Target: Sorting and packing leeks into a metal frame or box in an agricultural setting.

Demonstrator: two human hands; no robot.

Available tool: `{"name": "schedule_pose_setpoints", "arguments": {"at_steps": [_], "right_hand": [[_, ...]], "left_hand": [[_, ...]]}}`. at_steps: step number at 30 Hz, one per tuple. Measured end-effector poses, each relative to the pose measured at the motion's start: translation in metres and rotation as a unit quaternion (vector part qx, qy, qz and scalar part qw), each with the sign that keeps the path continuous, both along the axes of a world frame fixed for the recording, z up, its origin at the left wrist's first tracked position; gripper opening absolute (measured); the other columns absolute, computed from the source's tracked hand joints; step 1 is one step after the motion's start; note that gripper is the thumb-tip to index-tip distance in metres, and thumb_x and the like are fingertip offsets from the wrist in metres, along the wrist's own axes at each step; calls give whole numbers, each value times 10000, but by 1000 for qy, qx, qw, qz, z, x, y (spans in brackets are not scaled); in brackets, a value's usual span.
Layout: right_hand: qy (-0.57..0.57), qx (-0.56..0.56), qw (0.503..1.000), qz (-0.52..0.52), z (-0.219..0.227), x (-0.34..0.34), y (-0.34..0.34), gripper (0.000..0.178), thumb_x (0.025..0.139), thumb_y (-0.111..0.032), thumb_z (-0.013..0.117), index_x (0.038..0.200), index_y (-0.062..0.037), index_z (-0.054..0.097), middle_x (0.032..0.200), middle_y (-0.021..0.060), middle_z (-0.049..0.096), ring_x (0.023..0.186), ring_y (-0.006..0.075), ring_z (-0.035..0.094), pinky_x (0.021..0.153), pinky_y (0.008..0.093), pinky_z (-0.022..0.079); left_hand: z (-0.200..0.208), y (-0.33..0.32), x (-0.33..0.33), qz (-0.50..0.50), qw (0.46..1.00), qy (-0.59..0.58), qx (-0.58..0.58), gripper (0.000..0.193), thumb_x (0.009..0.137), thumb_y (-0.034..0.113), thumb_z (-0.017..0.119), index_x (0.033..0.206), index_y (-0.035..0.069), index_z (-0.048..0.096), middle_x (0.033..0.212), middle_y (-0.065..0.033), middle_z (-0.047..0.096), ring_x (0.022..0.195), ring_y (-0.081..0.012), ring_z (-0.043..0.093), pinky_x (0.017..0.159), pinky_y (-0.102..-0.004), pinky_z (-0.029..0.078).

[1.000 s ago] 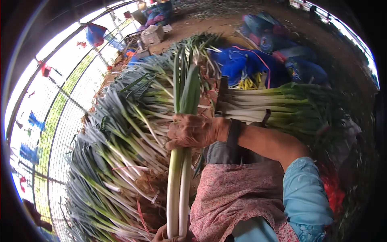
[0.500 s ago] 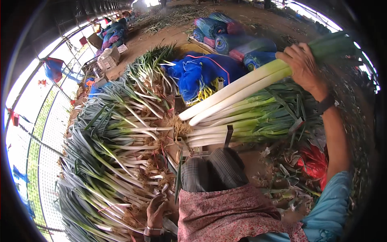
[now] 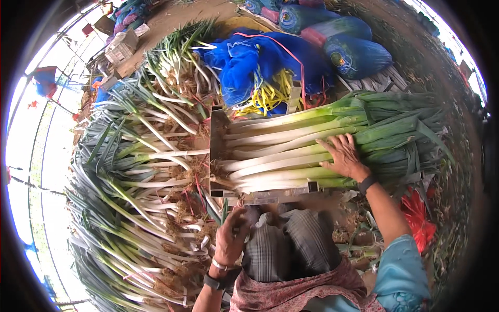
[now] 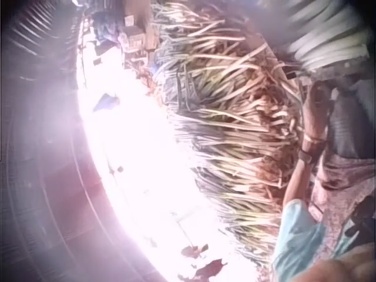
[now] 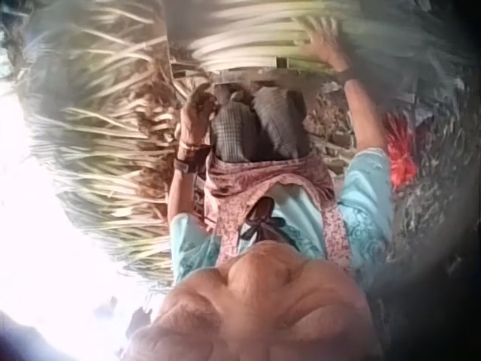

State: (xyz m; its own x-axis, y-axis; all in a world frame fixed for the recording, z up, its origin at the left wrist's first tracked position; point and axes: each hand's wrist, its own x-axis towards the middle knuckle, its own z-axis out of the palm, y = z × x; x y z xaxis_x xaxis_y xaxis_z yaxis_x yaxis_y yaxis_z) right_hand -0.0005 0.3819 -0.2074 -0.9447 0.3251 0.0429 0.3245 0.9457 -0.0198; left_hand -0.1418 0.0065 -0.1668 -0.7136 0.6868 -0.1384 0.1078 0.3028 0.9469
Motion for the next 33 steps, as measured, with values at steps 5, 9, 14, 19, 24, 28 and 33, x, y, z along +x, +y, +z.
{"name": "schedule_pose_setpoints", "arguments": {"at_steps": [5,9,14,19,24,28,33], "right_hand": [[25,19,999,22,4,8,-3,740,794,-505,628,1428,-207,392,1219,135,497,1150,317,422,1055,510,229],[-13,-22,1000,16,30,5,8,596,837,-452,607,1344,-160,498,1168,116,546,1112,274,473,1011,455,298],[-92,-39,995,5,36,2,38,428,845,-379,628,1183,-117,602,1104,109,588,1123,266,506,967,453,350],[-109,-54,993,-3,82,-11,50,420,837,-373,640,1198,-161,608,1017,89,642,1009,264,591,874,435,404],[-44,-83,995,15,126,-10,70,461,842,-363,630,1268,-194,583,1113,150,640,1021,324,596,877,441,420],[-3,-85,996,4,138,-8,64,447,814,-271,657,1238,-146,598,1071,165,639,983,349,594,860,449,439],[37,-106,994,14,147,3,60,453,760,-185,678,1198,-91,610,987,173,629,915,369,581,827,441,451]], "left_hand": [[-12,102,-49,-83,945,317,0,361,833,94,626,1190,77,575,1061,-134,601,977,-320,549,861,-433,438],[-53,127,-51,-125,873,468,-52,370,808,134,664,1168,83,596,1178,-122,554,1102,-333,508,966,-462,402],[-87,109,-25,-112,862,493,43,385,764,79,674,1143,46,615,1142,-122,577,1090,-323,529,952,-458,430],[-82,112,-36,-145,857,493,38,366,740,45,666,1103,33,619,1077,-131,583,988,-325,561,853,-435,468],[-28,120,-49,-122,817,559,62,358,716,22,688,1068,44,625,1023,-107,592,883,-290,586,754,-380,503],[-26,132,-74,-114,813,570,-24,263,748,33,687,1006,74,660,1100,-100,572,940,-297,582,788,-380,504],[-14,113,-80,160,958,129,202,485,849,51,658,1298,87,479,1255,-129,518,969,-190,601,695,-278,555]]}}
